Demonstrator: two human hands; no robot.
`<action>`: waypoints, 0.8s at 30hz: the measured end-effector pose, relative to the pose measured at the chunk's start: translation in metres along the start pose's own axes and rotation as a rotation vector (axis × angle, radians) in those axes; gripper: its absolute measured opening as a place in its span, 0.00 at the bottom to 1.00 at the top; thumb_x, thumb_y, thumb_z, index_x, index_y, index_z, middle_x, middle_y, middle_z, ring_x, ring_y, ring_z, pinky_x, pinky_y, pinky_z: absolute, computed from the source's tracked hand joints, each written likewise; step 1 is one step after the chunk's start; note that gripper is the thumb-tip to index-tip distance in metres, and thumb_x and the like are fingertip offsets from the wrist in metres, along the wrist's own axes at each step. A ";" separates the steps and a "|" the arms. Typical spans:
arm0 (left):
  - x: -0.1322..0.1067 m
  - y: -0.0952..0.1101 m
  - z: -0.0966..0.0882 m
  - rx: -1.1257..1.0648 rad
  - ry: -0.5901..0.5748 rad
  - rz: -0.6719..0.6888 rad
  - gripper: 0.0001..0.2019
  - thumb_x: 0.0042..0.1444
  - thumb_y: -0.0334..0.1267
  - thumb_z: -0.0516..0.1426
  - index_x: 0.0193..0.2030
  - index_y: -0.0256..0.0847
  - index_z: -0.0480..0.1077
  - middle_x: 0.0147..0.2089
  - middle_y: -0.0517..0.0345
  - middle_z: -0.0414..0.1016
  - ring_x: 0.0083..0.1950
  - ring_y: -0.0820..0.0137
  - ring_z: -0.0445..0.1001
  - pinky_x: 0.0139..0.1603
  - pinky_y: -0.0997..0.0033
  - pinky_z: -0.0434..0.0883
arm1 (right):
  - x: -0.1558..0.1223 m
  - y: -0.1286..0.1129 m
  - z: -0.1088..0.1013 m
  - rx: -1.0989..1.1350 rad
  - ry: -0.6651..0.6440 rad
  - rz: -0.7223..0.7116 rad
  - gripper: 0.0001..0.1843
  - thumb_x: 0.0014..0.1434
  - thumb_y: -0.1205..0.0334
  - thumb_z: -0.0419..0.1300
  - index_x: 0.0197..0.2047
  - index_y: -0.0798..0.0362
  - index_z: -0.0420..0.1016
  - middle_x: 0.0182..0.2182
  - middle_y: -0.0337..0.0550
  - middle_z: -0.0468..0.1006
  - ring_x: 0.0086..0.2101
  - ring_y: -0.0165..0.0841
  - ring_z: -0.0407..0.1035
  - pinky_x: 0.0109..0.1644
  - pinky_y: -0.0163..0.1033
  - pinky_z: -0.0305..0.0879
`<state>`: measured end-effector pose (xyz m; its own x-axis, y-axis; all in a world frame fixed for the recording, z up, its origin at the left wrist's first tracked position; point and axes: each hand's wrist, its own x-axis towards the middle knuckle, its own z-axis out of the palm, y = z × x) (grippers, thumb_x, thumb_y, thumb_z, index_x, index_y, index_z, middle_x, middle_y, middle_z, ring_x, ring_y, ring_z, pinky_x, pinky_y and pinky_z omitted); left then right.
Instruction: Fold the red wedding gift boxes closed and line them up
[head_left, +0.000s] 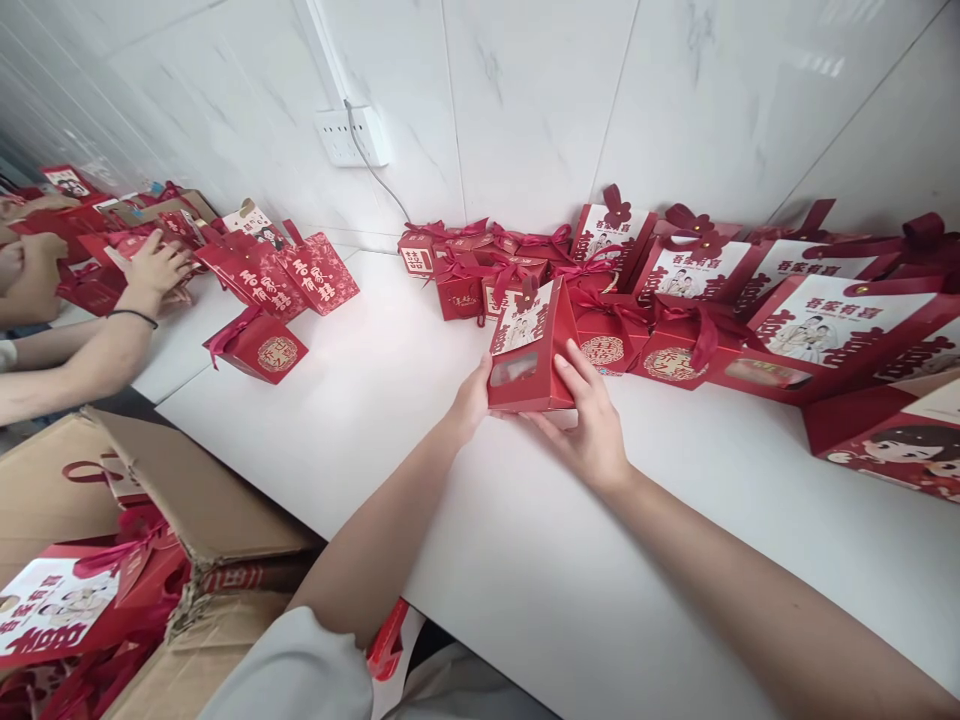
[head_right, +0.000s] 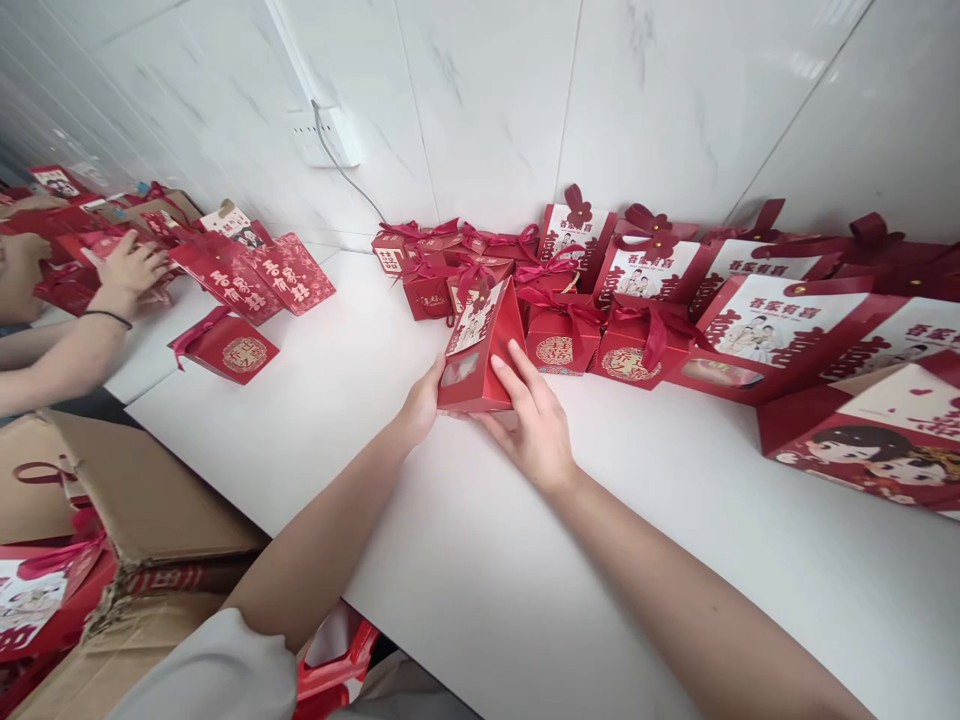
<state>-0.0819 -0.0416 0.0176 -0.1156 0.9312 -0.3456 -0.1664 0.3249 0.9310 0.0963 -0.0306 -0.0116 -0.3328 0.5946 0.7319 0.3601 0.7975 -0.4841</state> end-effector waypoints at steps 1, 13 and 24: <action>0.000 0.000 0.000 0.022 0.025 -0.006 0.35 0.62 0.65 0.44 0.58 0.39 0.71 0.52 0.45 0.80 0.43 0.54 0.81 0.39 0.56 0.78 | 0.000 0.001 0.000 0.004 -0.011 0.011 0.43 0.62 0.54 0.63 0.73 0.37 0.44 0.71 0.48 0.53 0.66 0.48 0.56 0.66 0.59 0.62; 0.004 -0.002 -0.003 0.059 -0.042 0.016 0.35 0.61 0.66 0.44 0.63 0.44 0.68 0.54 0.48 0.79 0.43 0.54 0.81 0.35 0.59 0.77 | 0.000 0.003 -0.006 -0.007 -0.050 -0.041 0.46 0.60 0.50 0.65 0.74 0.42 0.45 0.69 0.50 0.59 0.63 0.47 0.62 0.63 0.55 0.66; -0.002 0.000 -0.007 0.254 0.027 0.267 0.30 0.62 0.63 0.46 0.58 0.44 0.69 0.59 0.52 0.75 0.62 0.57 0.70 0.67 0.57 0.64 | -0.004 0.003 -0.003 -0.174 -0.088 -0.146 0.23 0.65 0.59 0.60 0.62 0.29 0.69 0.60 0.35 0.73 0.56 0.43 0.67 0.60 0.55 0.64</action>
<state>-0.0881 -0.0442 0.0172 -0.1482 0.9851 -0.0867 0.1212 0.1051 0.9870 0.1016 -0.0311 -0.0146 -0.4641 0.4874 0.7396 0.4448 0.8503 -0.2813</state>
